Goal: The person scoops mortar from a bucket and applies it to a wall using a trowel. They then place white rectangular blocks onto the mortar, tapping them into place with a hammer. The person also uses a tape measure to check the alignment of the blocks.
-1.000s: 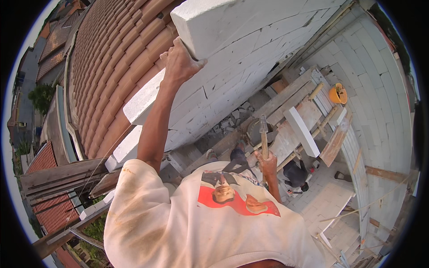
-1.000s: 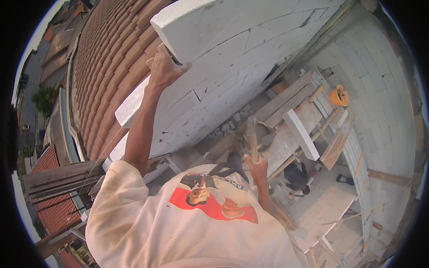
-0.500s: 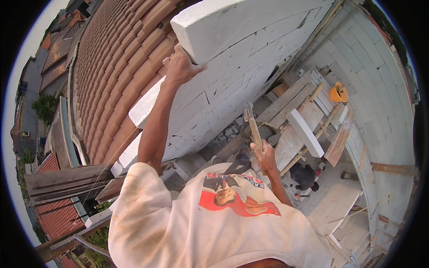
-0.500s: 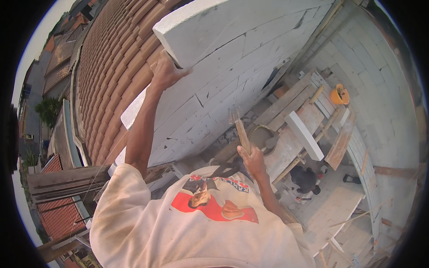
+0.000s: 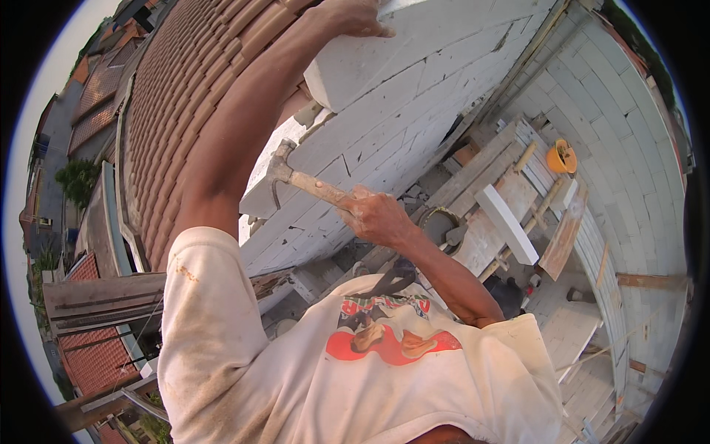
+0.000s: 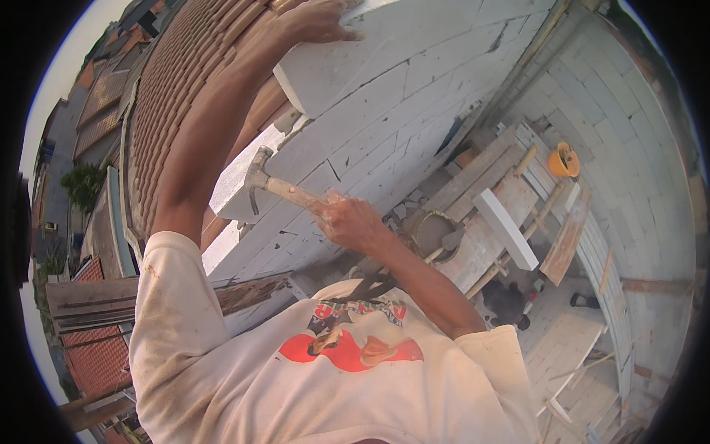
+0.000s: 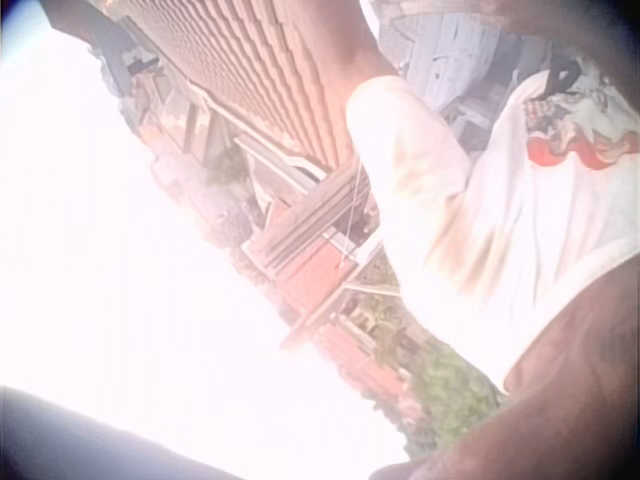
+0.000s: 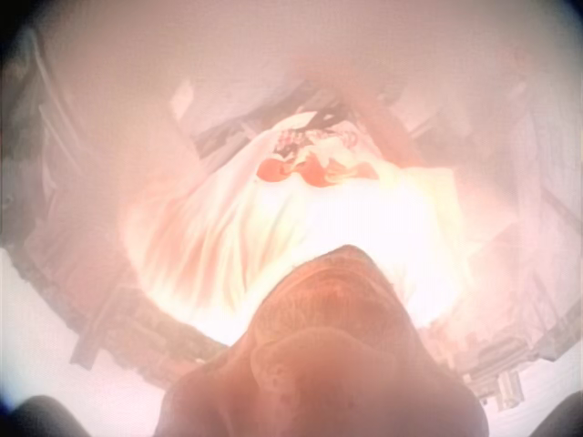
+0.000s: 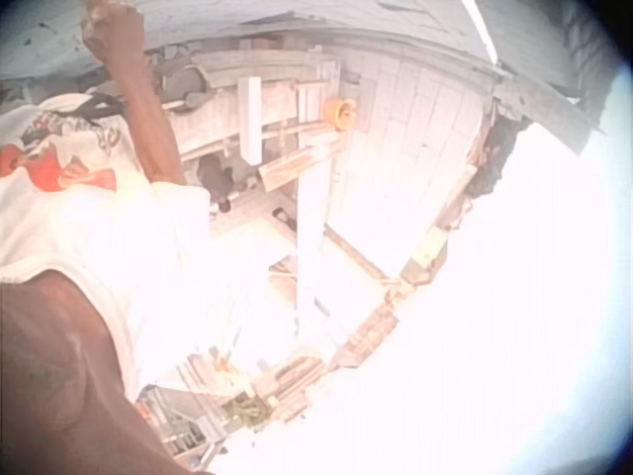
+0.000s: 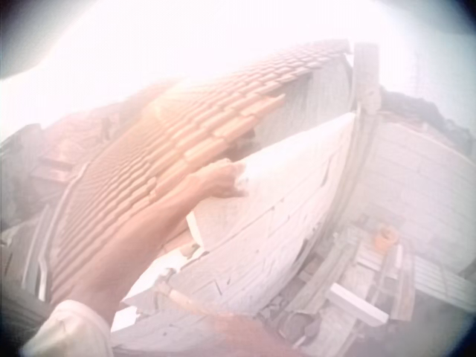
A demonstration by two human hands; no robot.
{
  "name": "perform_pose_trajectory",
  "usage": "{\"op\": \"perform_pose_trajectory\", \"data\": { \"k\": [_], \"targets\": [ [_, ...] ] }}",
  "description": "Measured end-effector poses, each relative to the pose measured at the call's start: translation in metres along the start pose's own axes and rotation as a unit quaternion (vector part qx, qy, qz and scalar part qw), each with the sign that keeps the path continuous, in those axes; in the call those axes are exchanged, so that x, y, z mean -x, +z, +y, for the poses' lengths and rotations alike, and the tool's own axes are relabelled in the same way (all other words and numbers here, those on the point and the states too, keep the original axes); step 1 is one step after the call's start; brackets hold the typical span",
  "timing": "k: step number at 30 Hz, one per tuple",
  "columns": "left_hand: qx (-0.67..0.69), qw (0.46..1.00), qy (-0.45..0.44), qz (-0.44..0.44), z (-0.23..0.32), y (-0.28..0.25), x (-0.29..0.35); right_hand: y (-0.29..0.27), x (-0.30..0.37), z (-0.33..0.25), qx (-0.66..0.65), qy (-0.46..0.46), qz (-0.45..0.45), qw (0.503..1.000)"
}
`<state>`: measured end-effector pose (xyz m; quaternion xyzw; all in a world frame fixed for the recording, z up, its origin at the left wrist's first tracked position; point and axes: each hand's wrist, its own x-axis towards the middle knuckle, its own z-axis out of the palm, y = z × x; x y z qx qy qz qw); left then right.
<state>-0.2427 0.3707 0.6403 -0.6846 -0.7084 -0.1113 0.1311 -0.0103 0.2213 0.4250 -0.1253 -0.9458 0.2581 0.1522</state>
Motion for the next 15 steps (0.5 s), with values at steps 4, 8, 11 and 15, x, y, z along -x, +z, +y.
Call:
{"op": "perform_pose_trajectory", "data": {
  "k": [4, 8, 11, 15],
  "targets": [
    [0.012, 0.996, -0.039, -0.074, 0.002, 0.007, -0.011, 0.003, -0.037, -0.012, 0.009, -0.069, 0.011, 0.998],
    [0.025, 0.994, -0.054, -0.096, -0.001, 0.007, -0.01, -0.006, -0.05, 0.006, 0.042, 0.011, 0.055, 0.998],
    [0.029, 0.993, -0.057, -0.102, 0.0, 0.002, -0.012, -0.006, -0.045, 0.013, 0.043, 0.092, 0.125, 0.987],
    [0.046, 0.99, -0.069, -0.115, 0.015, 0.004, -0.015, 0.01, -0.044, 0.006, 0.019, 0.044, 0.081, 0.996]
  ]
}}
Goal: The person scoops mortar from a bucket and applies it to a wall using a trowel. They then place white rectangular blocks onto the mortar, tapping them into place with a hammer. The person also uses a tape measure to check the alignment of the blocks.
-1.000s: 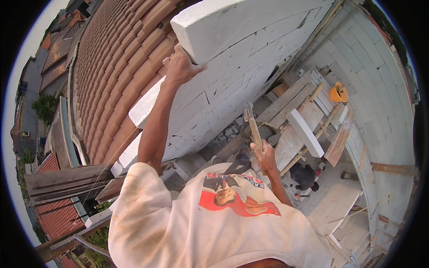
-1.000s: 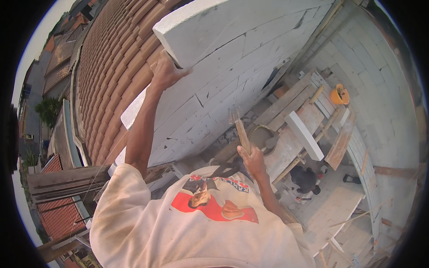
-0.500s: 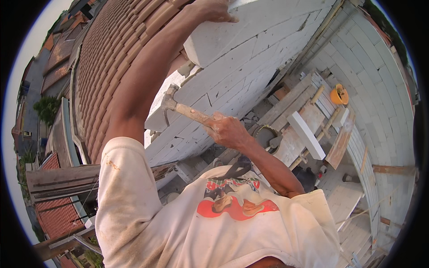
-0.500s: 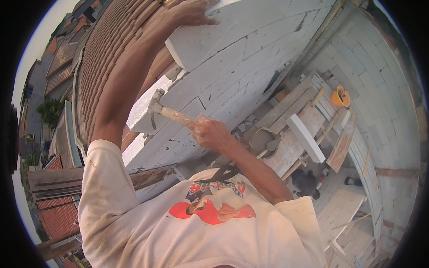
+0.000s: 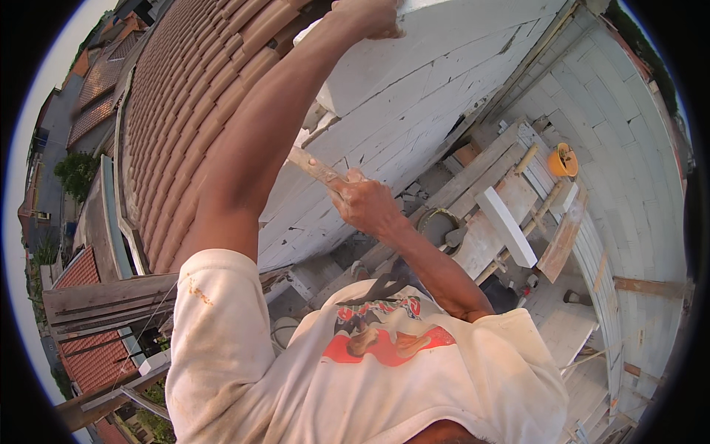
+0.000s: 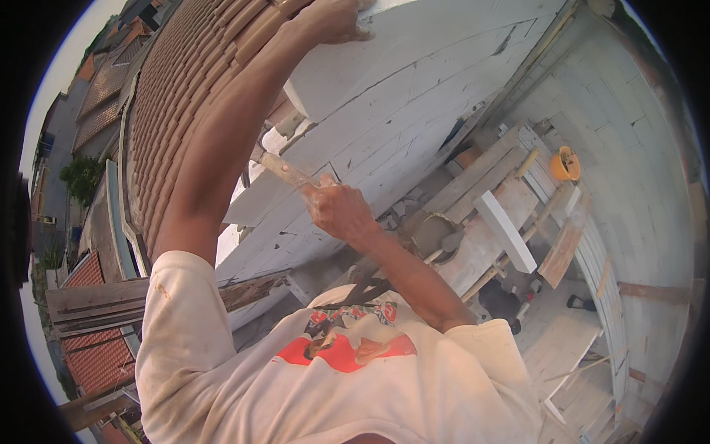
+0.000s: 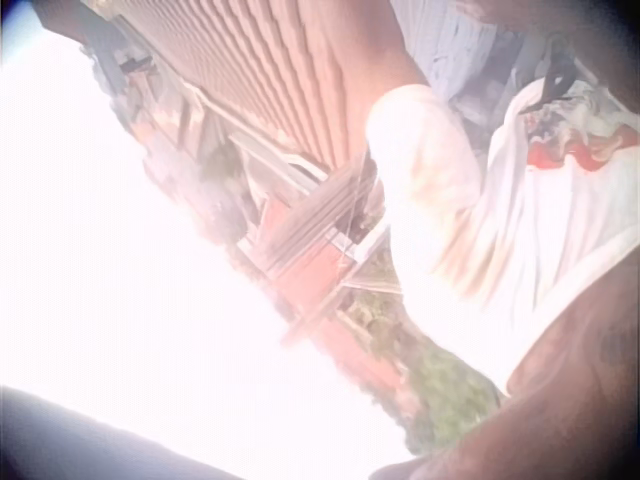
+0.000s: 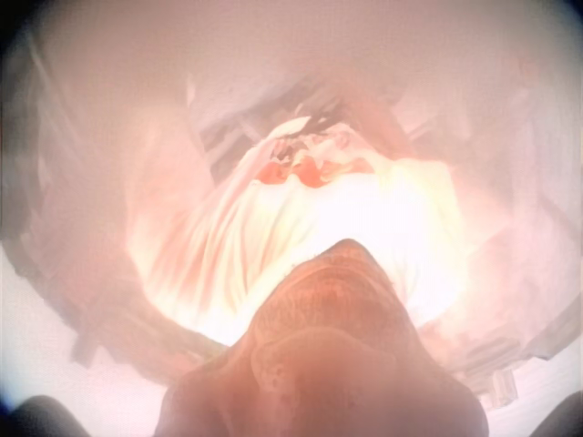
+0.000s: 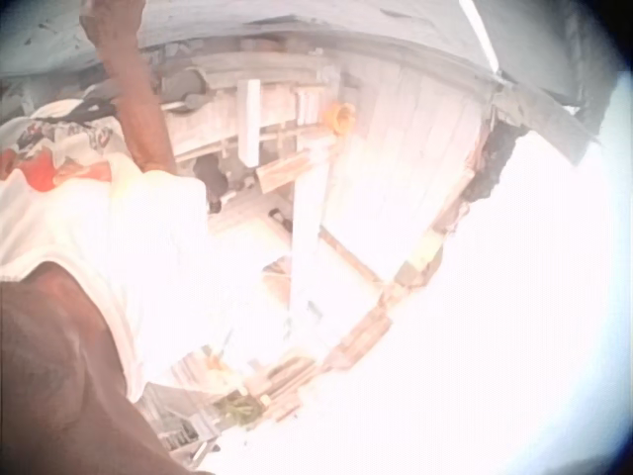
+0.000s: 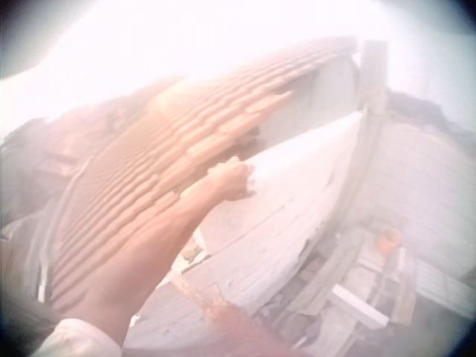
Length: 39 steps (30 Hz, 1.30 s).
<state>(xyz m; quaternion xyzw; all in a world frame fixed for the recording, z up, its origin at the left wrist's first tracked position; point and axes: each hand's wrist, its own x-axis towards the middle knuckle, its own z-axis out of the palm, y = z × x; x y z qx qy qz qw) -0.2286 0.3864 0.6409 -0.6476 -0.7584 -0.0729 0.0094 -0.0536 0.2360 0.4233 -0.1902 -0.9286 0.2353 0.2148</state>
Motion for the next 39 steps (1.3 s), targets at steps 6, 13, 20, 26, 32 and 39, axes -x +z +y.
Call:
{"op": "perform_pose_trajectory", "data": {
  "k": [6, 13, 20, 26, 32, 39],
  "targets": [
    [-0.056, 0.997, -0.007, 0.047, -0.01, 0.022, -0.017, -0.008, -0.007, 0.01, -0.003, 0.021, -0.008, 1.0],
    [0.007, 0.999, -0.03, 0.033, -0.011, 0.014, -0.012, -0.01, -0.014, 0.002, -0.014, 0.029, -0.028, 0.999],
    [0.007, 0.999, -0.033, -0.001, 0.011, -0.003, -0.008, 0.018, -0.002, 0.026, -0.164, 0.016, 0.072, 0.984],
    [-0.002, 0.999, -0.052, 0.008, 0.004, -0.005, 0.0, -0.04, 0.063, -0.001, -0.442, 0.252, -0.113, 0.854],
    [-0.022, 0.999, -0.032, 0.028, 0.013, 0.015, -0.029, -0.181, 0.037, 0.06, -0.488, 0.178, 0.079, 0.851],
    [-0.002, 0.999, -0.033, 0.039, 0.043, 0.009, -0.07, -0.338, -0.093, 0.18, 0.066, 0.105, 0.262, 0.957]
  ]
}}
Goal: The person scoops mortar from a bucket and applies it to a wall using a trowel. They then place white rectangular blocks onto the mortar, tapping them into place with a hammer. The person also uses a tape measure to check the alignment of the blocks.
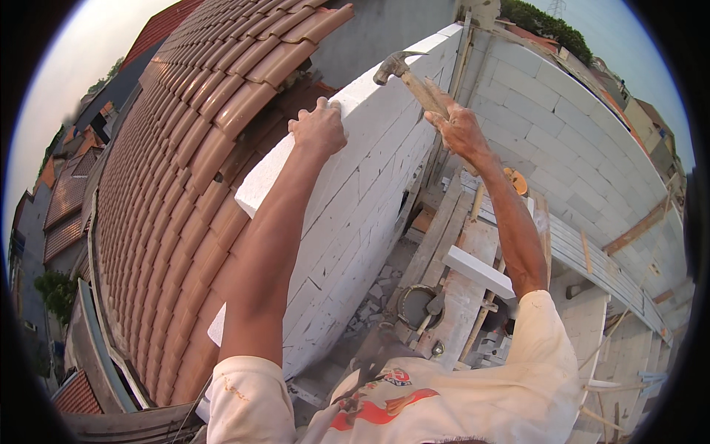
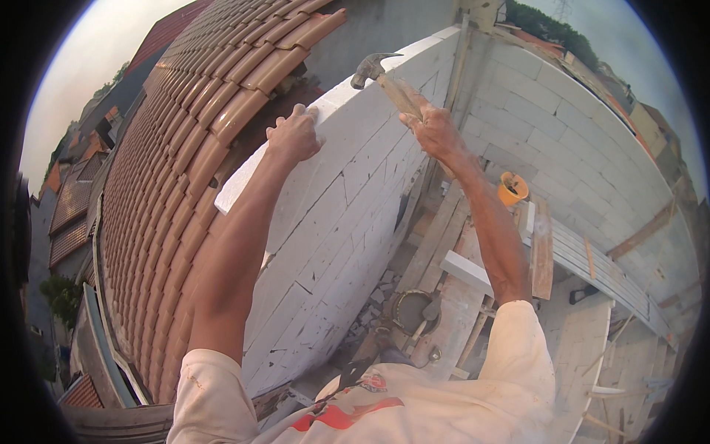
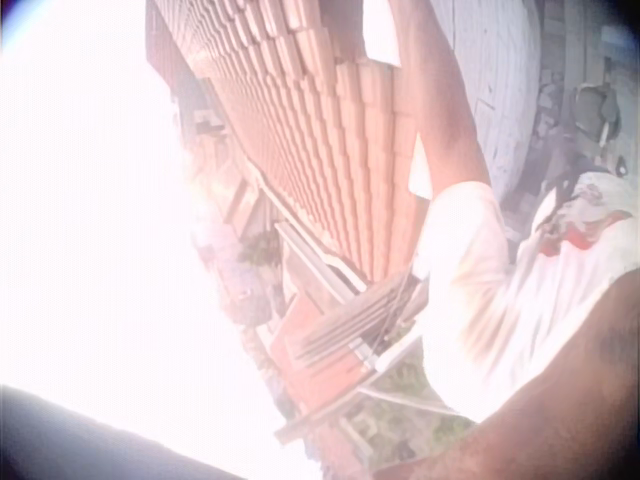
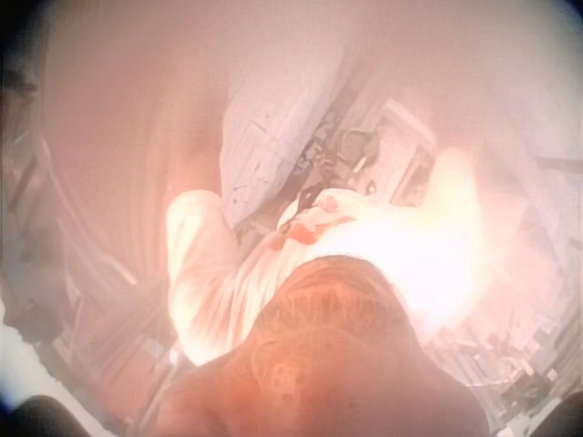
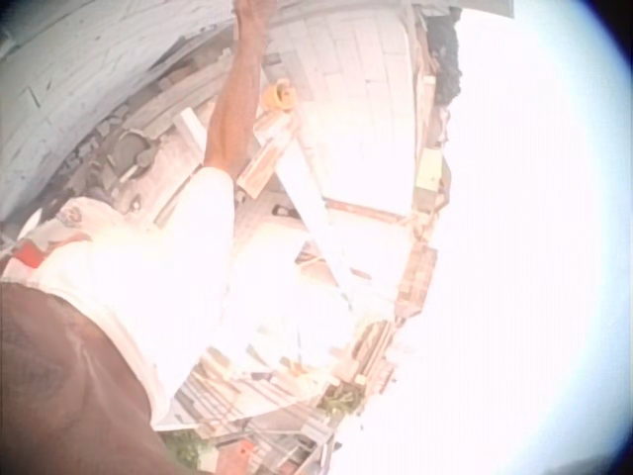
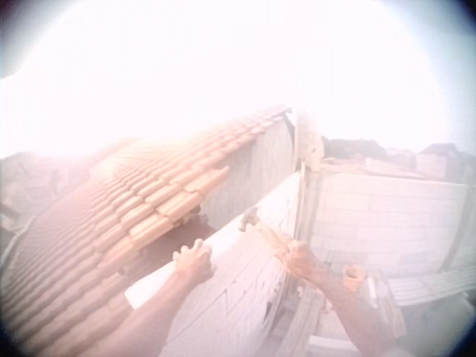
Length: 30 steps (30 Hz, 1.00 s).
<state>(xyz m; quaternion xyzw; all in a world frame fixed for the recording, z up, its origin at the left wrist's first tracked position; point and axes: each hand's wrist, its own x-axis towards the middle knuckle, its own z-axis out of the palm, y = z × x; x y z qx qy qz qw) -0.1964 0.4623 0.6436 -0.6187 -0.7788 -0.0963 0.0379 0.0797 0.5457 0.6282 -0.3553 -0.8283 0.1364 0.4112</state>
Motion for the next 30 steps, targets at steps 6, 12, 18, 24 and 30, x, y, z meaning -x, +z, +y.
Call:
{"op": "perform_pose_trajectory", "data": {
  "k": [6, 12, 18, 24, 30],
  "targets": [
    [-0.008, 1.0, -0.002, -0.001, 0.01, 0.004, -0.008, 0.006, -0.088, 0.021, 0.052, 0.066, -0.012, 0.996],
    [-0.016, 0.999, -0.024, -0.015, -0.004, 0.005, -0.003, 0.001, -0.126, -0.01, 0.147, 0.098, -0.195, 0.965],
    [0.005, 1.0, -0.016, 0.005, 0.005, 0.004, -0.005, 0.013, -0.136, 0.044, 0.165, 0.036, -0.095, 0.981],
    [0.02, 0.999, -0.023, 0.029, 0.002, 0.004, -0.001, 0.005, -0.13, 0.042, 0.112, 0.024, -0.069, 0.991],
    [-0.007, 1.0, -0.024, 0.005, 0.0, 0.004, -0.005, -0.016, -0.127, 0.019, 0.167, 0.078, -0.16, 0.97]
  ]
}}
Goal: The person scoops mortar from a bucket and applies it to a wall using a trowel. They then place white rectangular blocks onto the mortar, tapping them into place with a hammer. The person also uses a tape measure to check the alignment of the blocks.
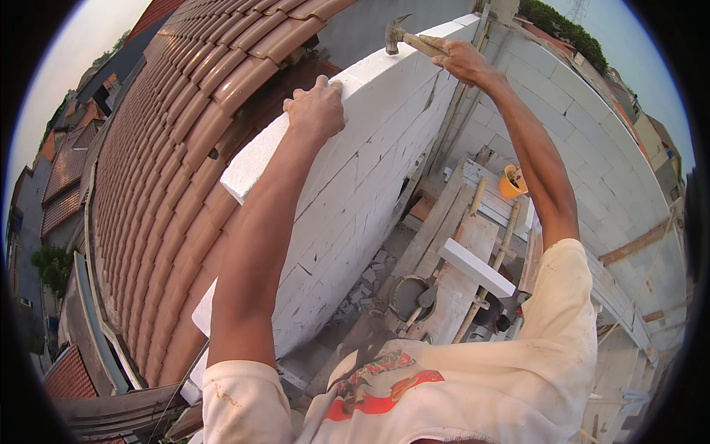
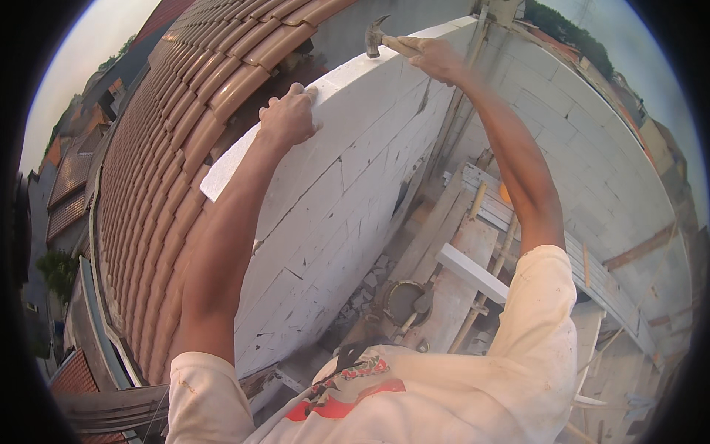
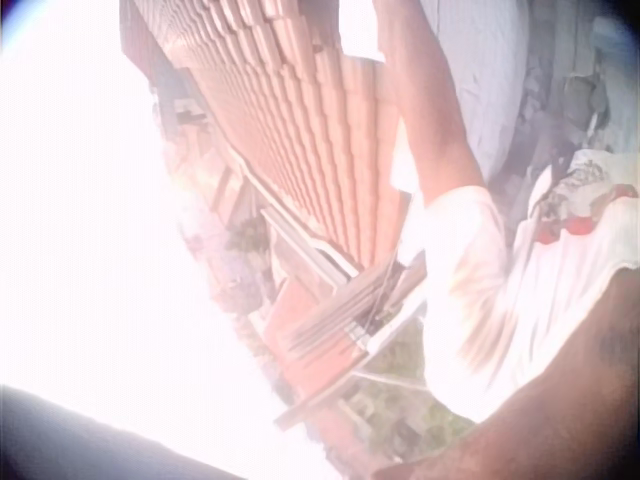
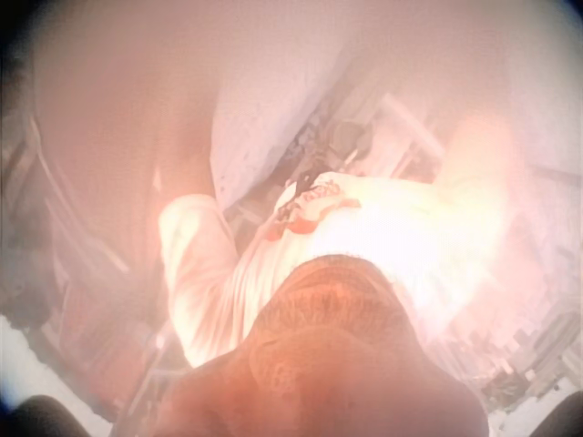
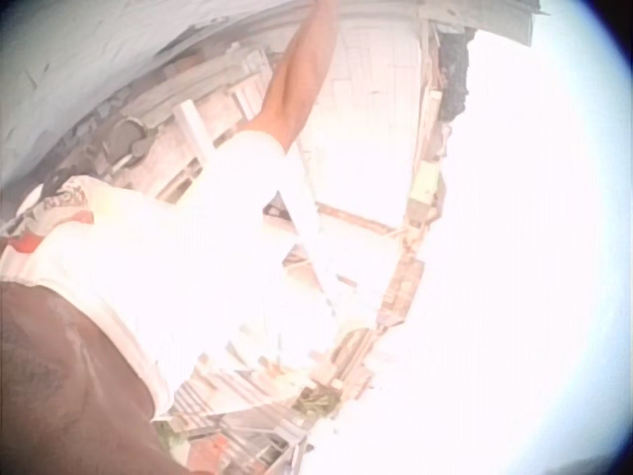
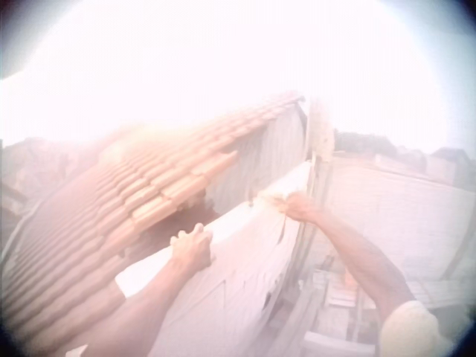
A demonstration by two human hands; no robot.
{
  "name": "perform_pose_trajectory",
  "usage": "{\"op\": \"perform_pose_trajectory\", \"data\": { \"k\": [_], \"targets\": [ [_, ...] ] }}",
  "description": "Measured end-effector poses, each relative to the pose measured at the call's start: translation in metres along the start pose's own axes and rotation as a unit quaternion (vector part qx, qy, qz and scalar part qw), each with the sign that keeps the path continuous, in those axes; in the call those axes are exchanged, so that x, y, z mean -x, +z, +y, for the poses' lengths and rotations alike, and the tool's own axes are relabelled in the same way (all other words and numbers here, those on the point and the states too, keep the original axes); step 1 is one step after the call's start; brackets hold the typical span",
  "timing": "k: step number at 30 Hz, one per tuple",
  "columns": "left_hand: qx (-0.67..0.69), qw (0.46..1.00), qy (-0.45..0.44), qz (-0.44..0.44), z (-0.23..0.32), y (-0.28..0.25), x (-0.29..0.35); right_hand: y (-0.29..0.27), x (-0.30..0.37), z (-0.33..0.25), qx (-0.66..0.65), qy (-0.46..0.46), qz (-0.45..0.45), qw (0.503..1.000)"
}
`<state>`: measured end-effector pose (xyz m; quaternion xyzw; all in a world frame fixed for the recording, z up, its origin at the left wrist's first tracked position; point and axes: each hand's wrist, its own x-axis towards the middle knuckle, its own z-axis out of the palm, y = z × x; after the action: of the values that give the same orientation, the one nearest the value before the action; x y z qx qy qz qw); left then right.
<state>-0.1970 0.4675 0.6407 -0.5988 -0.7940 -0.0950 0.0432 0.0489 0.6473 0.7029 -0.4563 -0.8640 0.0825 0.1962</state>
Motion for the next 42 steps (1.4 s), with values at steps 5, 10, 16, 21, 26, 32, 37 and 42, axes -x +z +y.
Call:
{"op": "perform_pose_trajectory", "data": {
  "k": [5, 10, 16, 21, 26, 32, 37, 42],
  "targets": [
    [-0.005, 1.0, 0.011, 0.003, 0.005, 0.002, 0.0, 0.034, -0.004, 0.032, -0.031, -0.104, 0.105, 0.989],
    [-0.019, 1.0, -0.006, 0.005, -0.004, 0.006, 0.001, 0.014, -0.001, 0.009, -0.03, -0.066, 0.038, 0.997],
    [-0.023, 1.0, 0.008, 0.013, -0.003, 0.007, -0.003, 0.035, -0.032, 0.058, 0.112, -0.148, 0.12, 0.975],
    [0.014, 0.998, 0.013, 0.053, -0.006, 0.02, -0.007, 0.014, 0.013, 0.0, 0.033, -0.106, 0.006, 0.994],
    [-0.005, 0.999, -0.006, 0.047, -0.011, 0.019, -0.001, 0.011, 0.03, -0.019, -0.082, -0.247, 0.035, 0.965],
    [-0.031, 0.999, 0.026, 0.011, -0.008, -0.006, 0.015, 0.016, 0.022, -0.001, 0.026, -0.076, 0.01, 0.997],
    [0.076, 0.863, 0.144, 0.478, -0.047, 0.036, 0.122, 0.071, 0.138, 0.025, -0.324, 0.001, 0.125, 0.938],
    [0.131, 0.889, -0.095, 0.429, -0.104, 0.093, 0.246, 0.198, 0.282, 0.032, -0.536, 0.166, 0.068, 0.825]
  ]
}}
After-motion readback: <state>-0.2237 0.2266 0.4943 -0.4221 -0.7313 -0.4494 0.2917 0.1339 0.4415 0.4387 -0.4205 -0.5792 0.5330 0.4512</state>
